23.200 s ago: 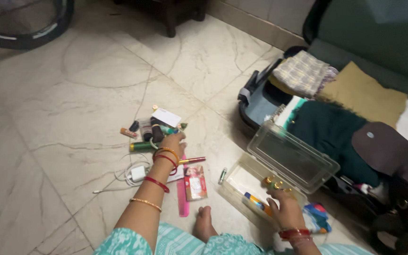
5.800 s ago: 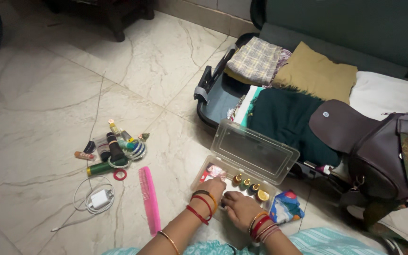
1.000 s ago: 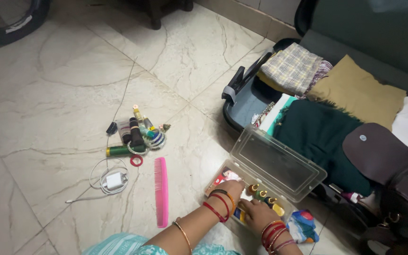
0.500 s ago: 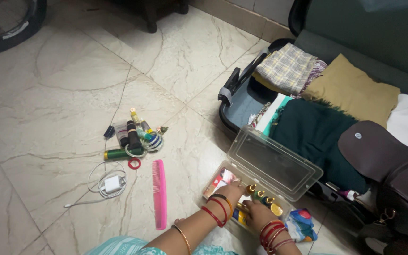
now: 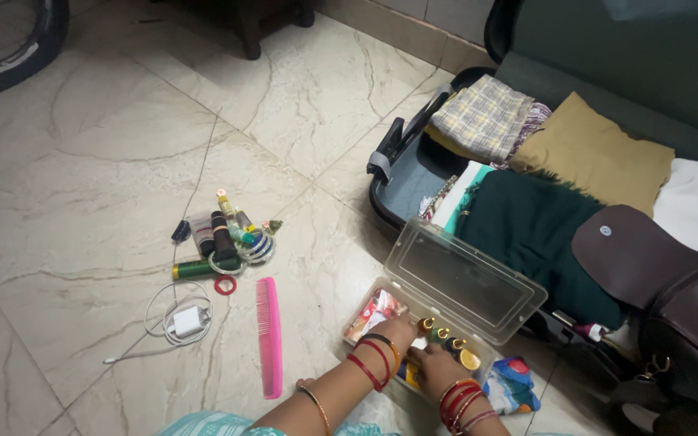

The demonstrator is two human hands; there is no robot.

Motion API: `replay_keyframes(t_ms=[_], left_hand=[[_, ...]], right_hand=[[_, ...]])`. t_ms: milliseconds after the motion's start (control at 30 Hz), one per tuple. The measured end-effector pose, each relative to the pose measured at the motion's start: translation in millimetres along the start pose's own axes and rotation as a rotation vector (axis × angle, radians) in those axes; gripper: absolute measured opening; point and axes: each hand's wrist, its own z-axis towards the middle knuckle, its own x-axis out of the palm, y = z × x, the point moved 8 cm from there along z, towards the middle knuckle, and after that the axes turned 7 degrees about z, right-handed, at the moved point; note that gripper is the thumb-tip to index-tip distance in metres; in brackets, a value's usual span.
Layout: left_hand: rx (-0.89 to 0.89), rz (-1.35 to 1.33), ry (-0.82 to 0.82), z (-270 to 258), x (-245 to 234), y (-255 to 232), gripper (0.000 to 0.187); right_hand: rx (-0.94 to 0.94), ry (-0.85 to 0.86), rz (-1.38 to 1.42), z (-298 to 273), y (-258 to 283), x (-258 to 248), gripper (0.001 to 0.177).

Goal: The person sorts various cosmetics, sewing supplies, and small containers from the floor and packs them into a clear plastic case and a suitcase.

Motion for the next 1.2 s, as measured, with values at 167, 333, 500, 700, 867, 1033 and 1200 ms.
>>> replay_keyframes(t_ms=[167,333,500,700,867,1033,1200], left_hand=[[0.048,-0.001,-0.086,-1,-16,-6,0.041],[0.022,-0.082,-0.064,-55,-86,-12,0.029],[-0.018,0.135,0.005,-78,-125,0,0.034],[-0.125,-0.029,-0.033,-95,-140,23,0.042],[-0.086,-0.159,-0.401,-139,-190,46,0.025],[-0.229,-0.429,-0.605,-184,-230,122,0.036],[-0.416,-0.595,-1.080,-277,-276,238,0.027]], right_hand=[[0.011,-0.012,0.005,2,-1,3,0.047],[-0.100,-0.118,0.034,-3,5,-4,0.051],[-0.089,-0.089,0.003,-5,17,-9,0.058],[-0.098,-0.206,0.016,-10,17,-21,0.051],[-0.252,-0.460,0.303,-48,37,-51,0.054],[-0.510,-0.578,0.105,-74,57,-35,0.065],[-0.544,-0.621,-0.154,-59,45,-1,0.079]])
